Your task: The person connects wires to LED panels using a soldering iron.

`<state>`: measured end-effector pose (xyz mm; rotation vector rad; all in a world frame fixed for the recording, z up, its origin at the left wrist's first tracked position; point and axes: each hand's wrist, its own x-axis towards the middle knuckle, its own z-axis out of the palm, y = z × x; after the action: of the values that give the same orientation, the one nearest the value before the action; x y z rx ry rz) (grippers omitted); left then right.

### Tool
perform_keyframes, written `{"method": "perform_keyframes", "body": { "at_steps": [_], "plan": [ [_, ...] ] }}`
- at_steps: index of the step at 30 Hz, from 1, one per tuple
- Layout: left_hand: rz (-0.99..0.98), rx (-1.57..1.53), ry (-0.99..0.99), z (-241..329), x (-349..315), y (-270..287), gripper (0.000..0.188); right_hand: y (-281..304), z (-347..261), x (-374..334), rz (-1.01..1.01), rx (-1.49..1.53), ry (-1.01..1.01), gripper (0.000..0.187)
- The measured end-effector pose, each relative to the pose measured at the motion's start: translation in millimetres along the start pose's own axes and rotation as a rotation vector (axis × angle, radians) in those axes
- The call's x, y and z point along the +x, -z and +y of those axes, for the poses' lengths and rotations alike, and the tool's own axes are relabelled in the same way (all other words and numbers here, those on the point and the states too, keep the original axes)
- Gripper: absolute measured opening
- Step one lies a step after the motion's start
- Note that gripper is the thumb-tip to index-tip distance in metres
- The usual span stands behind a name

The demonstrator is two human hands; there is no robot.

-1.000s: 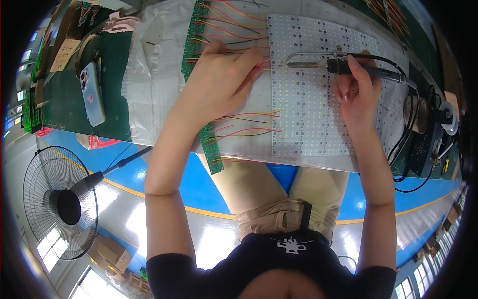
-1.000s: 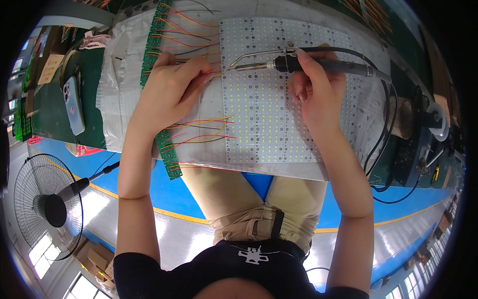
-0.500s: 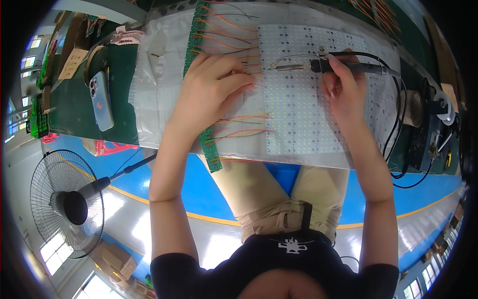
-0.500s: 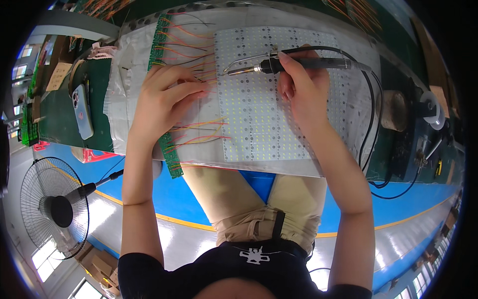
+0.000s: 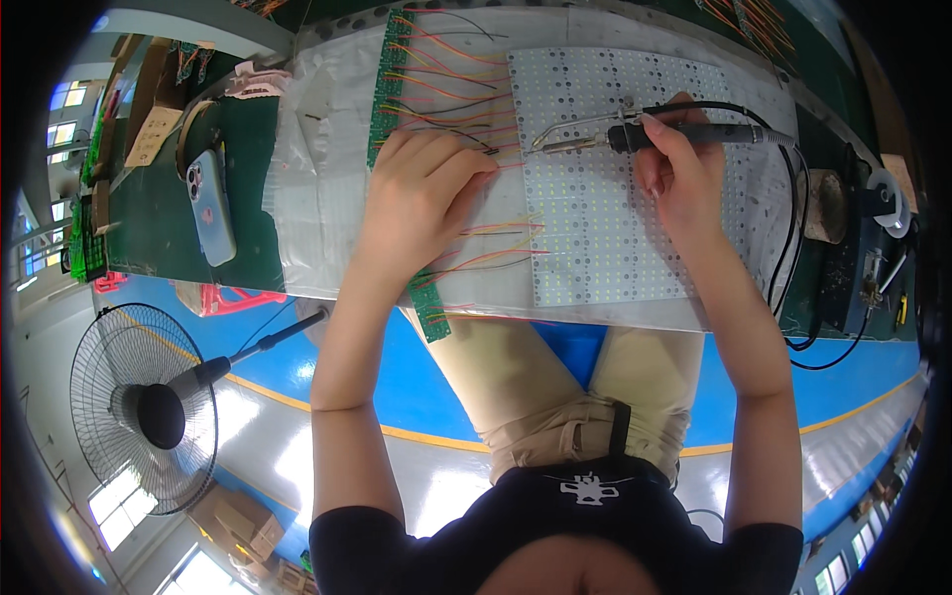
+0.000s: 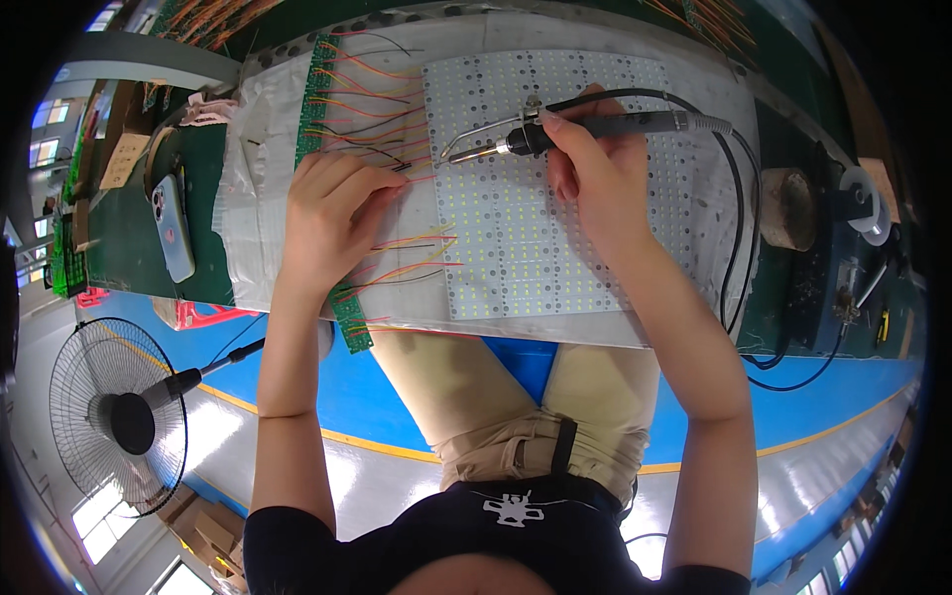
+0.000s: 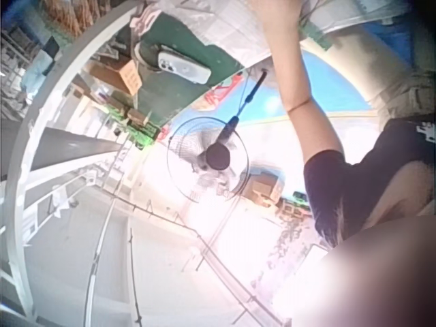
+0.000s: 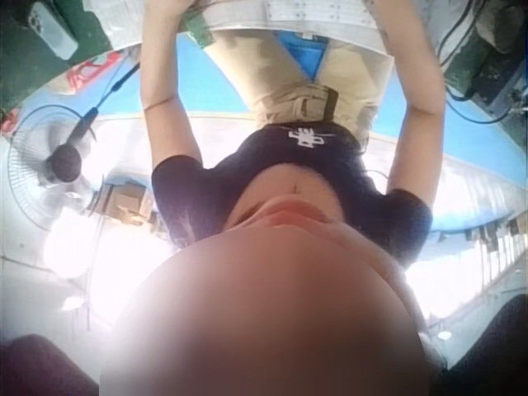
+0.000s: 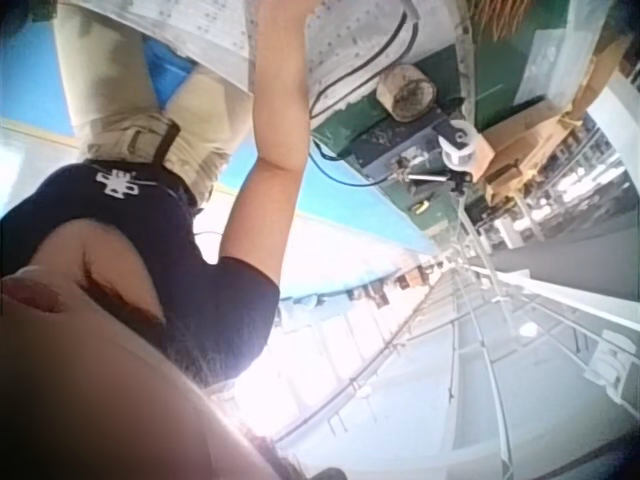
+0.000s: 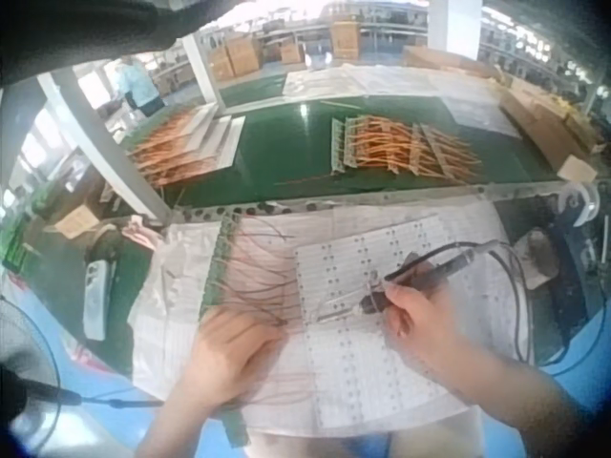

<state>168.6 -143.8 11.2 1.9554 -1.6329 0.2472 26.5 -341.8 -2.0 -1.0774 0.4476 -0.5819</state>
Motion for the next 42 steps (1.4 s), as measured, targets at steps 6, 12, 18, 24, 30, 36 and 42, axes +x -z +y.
{"method": "perform_keyframes", "body": {
  "at_steps": [6,12,18,24,30,36,42],
  "plan": [
    [0.028,0.047,0.002,-0.1,0.8,-1.6,0.012,-3.0,-1.0,-1.2,0.023,-0.058,-0.007,0.018],
    [0.059,0.051,0.007,-1.2,-1.5,-1.0,0.013,-1.7,0.0,-0.8,-0.009,-0.073,-0.012,0.017],
    [0.051,0.057,-0.023,-0.4,-0.3,-2.2,0.014,-1.8,0.0,-1.1,-0.005,-0.080,0.004,0.017],
    [0.059,0.064,-0.029,0.0,-0.6,-3.2,0.014,0.5,1.0,-0.7,-0.026,-0.089,0.000,0.017],
    [0.038,0.092,-0.029,-0.8,-2.2,-3.6,0.013,-0.8,-0.4,-0.9,-0.015,-0.093,-0.008,0.017],
    [0.028,0.088,-0.032,-1.4,-3.4,-4.3,0.013,0.0,0.8,-0.9,-0.033,-0.089,-0.004,0.017],
    [0.041,0.079,-0.022,1.0,-0.7,-3.6,0.013,-0.7,0.0,-1.5,-0.021,-0.118,-0.004,0.016]
  ]
}}
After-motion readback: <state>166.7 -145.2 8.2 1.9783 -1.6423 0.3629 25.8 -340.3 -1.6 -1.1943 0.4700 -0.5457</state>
